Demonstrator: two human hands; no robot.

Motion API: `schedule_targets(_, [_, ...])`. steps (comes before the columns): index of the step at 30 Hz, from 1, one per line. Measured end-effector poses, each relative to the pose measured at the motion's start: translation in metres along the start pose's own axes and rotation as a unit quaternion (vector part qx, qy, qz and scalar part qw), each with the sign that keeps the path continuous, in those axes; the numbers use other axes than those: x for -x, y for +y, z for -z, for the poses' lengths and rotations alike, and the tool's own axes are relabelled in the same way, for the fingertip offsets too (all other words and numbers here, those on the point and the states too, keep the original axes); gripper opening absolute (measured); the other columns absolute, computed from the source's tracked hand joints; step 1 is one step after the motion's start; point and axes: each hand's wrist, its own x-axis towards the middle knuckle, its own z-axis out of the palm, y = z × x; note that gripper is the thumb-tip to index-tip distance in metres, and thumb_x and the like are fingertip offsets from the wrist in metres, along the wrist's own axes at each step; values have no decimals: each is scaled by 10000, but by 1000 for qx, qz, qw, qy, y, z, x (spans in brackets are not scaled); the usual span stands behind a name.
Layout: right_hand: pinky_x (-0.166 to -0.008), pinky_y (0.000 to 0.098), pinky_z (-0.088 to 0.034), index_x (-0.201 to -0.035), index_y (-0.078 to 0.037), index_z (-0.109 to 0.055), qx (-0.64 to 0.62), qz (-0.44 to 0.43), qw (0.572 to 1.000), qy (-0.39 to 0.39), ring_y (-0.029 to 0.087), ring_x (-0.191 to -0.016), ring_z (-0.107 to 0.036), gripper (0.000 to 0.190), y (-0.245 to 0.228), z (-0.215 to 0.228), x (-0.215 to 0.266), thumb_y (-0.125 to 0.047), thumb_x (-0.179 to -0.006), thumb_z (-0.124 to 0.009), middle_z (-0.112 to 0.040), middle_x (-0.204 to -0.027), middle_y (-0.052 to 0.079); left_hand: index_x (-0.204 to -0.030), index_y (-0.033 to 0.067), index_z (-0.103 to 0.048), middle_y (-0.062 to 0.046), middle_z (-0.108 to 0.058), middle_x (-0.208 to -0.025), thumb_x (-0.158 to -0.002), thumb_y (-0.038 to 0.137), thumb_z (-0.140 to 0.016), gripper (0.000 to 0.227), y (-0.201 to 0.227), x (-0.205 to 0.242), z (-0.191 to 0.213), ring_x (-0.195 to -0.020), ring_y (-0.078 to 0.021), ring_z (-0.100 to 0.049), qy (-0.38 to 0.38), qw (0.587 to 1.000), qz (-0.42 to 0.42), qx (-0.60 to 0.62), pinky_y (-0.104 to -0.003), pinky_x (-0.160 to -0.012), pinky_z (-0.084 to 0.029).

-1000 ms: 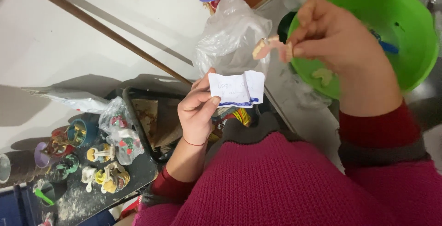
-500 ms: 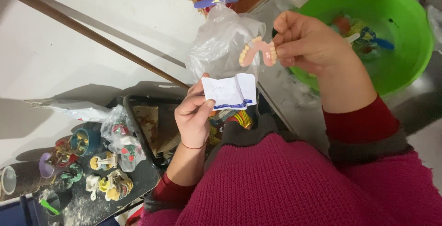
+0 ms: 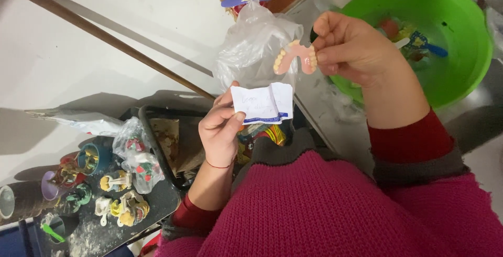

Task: The person stands at a sink and workbench, handling small plastic bags and handwritten notes. They remove dental molds and dentures from the bags, place some into a green basin of water, and arrange others on a cluttered workbench.

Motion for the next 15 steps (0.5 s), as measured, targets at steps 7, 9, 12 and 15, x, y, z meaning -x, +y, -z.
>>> schedule_targets(7, [-536,230,-420,-1075,-126,-538,80,16,997,12,111,-636,-603,361,0,-4,1,123,-864,-692,-731,-905,141,-984,-30,-753,-246,-623,-1443,-898,-110,-682,138,0,0,1,-1422,-299,-550,2,1000,8,4,-444,-1218,-395])
schedule_targets(9, [-554,225,-425,-1066,-124,-517,121,34,992,15,111,-689,-624,378,-6,-16,7,121,-856,-713,-739,-928,145,-986,-29,-755,-249,-624,-1443,-898,-110,-679,141,-1,0,1,-1421,-300,-553,2,1000,8,0,-445,-1218,-396])
schedule_targets(12, [-678,241,-508,-1045,-120,-478,169,78,982,4,136,-828,-698,392,-15,-36,13,110,-864,-739,-743,-953,145,-991,-28,-756,-254,-622,-1446,-899,-108,-679,144,-1,-1,0,-1417,-300,-557,2,1000,9,-1,-443,-1216,-398])
schedule_targets(15, [-786,254,-589,-1032,-114,-449,220,113,969,10,141,-928,-745,385,-22,-58,22,86,-893,-747,-739,-962,120,-997,-28,-756,-255,-617,-1448,-900,-103,-678,145,-2,-1,-2,-1417,-297,-557,1,1000,9,1,-440,-1216,-399])
